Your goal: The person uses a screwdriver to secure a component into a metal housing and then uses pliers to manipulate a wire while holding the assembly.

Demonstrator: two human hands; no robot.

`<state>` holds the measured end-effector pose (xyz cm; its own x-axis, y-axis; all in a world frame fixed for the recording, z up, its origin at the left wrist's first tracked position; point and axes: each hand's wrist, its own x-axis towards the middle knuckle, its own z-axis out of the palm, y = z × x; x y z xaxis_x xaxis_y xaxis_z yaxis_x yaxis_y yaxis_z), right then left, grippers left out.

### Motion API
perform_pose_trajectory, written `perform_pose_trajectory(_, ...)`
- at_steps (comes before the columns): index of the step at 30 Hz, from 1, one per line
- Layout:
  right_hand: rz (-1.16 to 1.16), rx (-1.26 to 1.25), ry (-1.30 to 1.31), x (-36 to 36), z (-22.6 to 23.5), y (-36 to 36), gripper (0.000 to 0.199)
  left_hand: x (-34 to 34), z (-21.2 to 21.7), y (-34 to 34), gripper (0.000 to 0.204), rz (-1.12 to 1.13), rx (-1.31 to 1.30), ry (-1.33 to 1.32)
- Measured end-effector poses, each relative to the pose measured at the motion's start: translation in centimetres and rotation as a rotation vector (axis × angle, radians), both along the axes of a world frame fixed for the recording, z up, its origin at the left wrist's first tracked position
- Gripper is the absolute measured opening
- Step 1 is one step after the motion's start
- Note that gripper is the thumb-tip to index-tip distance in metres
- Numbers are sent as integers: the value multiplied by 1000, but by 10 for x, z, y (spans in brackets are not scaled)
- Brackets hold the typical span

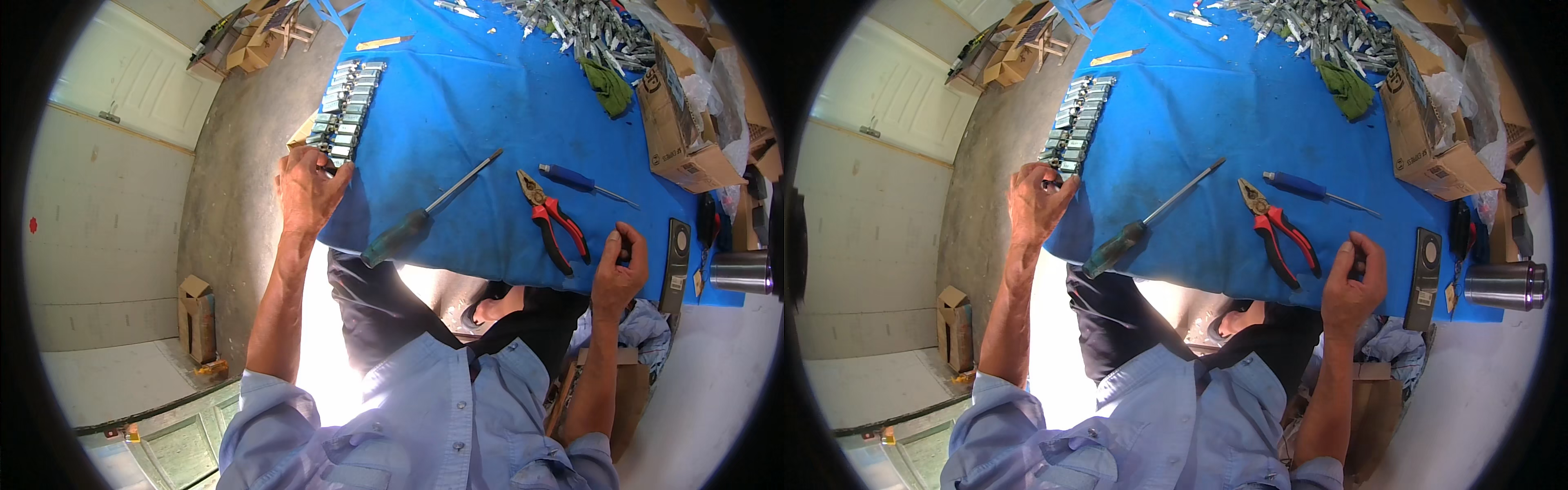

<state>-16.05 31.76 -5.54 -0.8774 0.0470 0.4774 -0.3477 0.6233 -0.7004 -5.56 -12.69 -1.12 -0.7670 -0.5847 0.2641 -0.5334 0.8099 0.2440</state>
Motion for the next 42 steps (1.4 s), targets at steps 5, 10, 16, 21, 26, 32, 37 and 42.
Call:
perform_pose_trajectory(5,7,2,3,0,-1,1,12,3,-6,-1,36,-49,-38,113)
perform_pose_trajectory(10,11,7,0,1,-2,2,13,30,7,-25,30,-49,20,301)
perform_pose_trajectory(16,3,2,-10,2,-1,0,13,53,4,-19,29,-70,54,171)
perform_pose_trajectory(21,10,12,8,0,-4,3,13,42,4,-10,33,-154,67,166)
perform_pose_trajectory(26,3,-2,7,0,-2,1,13,34,4,-13,22,-173,115,119)
perform_pose_trajectory(32,12,6,9,-1,-3,2,13,25,1,-11,21,-198,119,144)
perform_pose_trajectory(37,17,3,13,-1,-3,2,13,37,-2,-11,34,-208,53,206)
perform_pose_trajectory(42,22,6,6,1,-1,0,13,59,-3,-46,49,28,198,204)
